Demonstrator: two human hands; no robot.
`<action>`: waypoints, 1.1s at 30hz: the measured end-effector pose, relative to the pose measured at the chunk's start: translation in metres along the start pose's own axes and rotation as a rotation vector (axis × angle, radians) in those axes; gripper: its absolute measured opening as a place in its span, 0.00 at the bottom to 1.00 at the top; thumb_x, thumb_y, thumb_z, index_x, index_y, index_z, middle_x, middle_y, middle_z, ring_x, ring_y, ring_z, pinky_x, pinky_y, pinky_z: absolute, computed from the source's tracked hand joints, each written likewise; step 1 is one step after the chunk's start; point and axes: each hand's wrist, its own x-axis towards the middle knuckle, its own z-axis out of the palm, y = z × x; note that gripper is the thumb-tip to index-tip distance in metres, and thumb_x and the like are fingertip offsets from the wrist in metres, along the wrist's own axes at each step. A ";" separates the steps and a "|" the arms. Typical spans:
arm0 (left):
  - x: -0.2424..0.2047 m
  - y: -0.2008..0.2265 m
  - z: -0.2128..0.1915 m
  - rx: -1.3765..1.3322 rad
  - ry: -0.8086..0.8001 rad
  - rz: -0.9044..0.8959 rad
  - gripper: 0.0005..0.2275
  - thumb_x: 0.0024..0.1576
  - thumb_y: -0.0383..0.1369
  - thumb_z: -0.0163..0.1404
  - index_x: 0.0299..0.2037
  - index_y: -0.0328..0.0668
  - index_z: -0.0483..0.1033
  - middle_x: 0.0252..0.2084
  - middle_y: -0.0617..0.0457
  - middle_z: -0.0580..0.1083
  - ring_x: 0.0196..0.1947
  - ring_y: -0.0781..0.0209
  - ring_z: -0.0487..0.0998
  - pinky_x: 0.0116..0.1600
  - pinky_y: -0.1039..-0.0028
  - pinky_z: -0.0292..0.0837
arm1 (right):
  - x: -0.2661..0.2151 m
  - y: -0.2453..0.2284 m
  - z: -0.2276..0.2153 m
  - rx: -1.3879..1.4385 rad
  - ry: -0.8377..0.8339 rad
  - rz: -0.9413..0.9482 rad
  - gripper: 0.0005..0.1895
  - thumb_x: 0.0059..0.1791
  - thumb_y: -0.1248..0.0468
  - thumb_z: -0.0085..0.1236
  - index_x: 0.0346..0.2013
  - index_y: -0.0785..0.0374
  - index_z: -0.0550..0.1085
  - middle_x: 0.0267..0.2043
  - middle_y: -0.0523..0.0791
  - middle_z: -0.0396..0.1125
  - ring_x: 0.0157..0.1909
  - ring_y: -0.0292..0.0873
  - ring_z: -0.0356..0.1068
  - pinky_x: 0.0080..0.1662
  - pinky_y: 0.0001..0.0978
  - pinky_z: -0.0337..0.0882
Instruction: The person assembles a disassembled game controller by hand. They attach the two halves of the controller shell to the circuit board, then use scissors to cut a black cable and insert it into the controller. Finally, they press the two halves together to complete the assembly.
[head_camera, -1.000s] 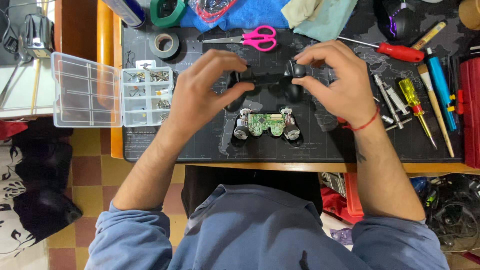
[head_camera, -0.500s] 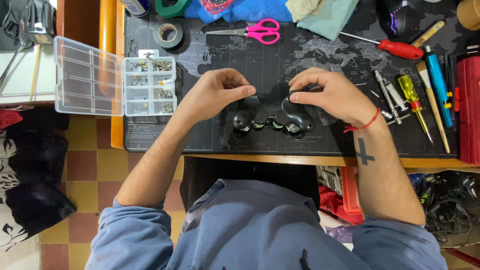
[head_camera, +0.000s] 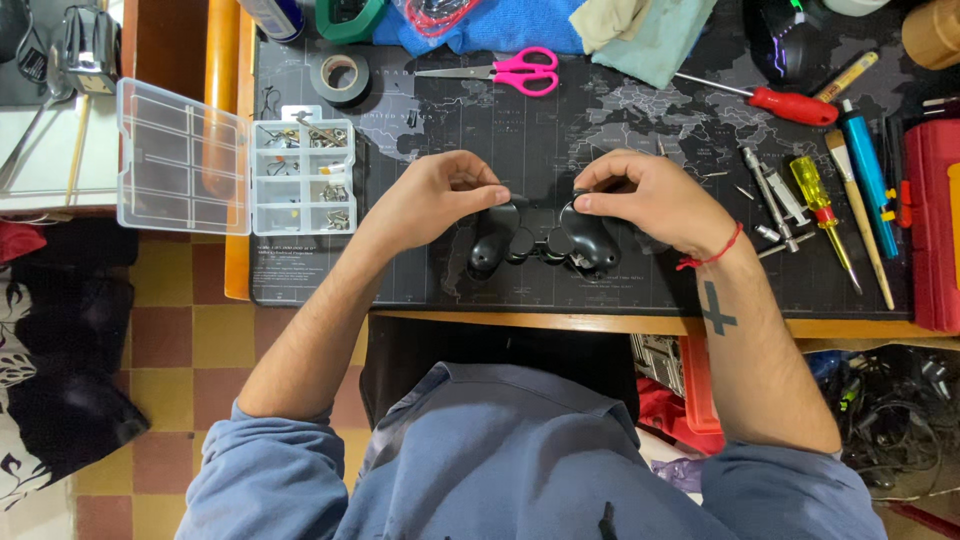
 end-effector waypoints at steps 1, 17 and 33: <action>-0.001 0.002 -0.001 0.000 -0.001 -0.001 0.12 0.56 0.42 0.61 0.44 0.45 0.81 0.39 0.51 0.82 0.43 0.60 0.82 0.52 0.67 0.76 | 0.001 0.001 0.000 0.001 0.000 0.002 0.13 0.46 0.63 0.67 0.44 0.63 0.81 0.51 0.45 0.74 0.54 0.41 0.69 0.58 0.34 0.66; -0.008 0.009 0.001 0.100 0.020 0.071 0.11 0.56 0.33 0.61 0.46 0.40 0.79 0.40 0.47 0.82 0.45 0.54 0.85 0.51 0.69 0.81 | 0.003 0.022 0.004 -0.097 0.028 -0.089 0.13 0.45 0.61 0.70 0.43 0.61 0.80 0.49 0.45 0.74 0.51 0.43 0.73 0.55 0.35 0.69; -0.012 0.009 0.013 0.163 0.123 0.196 0.10 0.57 0.28 0.60 0.46 0.39 0.75 0.41 0.42 0.78 0.48 0.44 0.83 0.51 0.64 0.83 | -0.006 0.012 0.010 -0.063 0.104 -0.082 0.13 0.47 0.67 0.68 0.45 0.67 0.78 0.51 0.48 0.72 0.49 0.44 0.74 0.50 0.34 0.75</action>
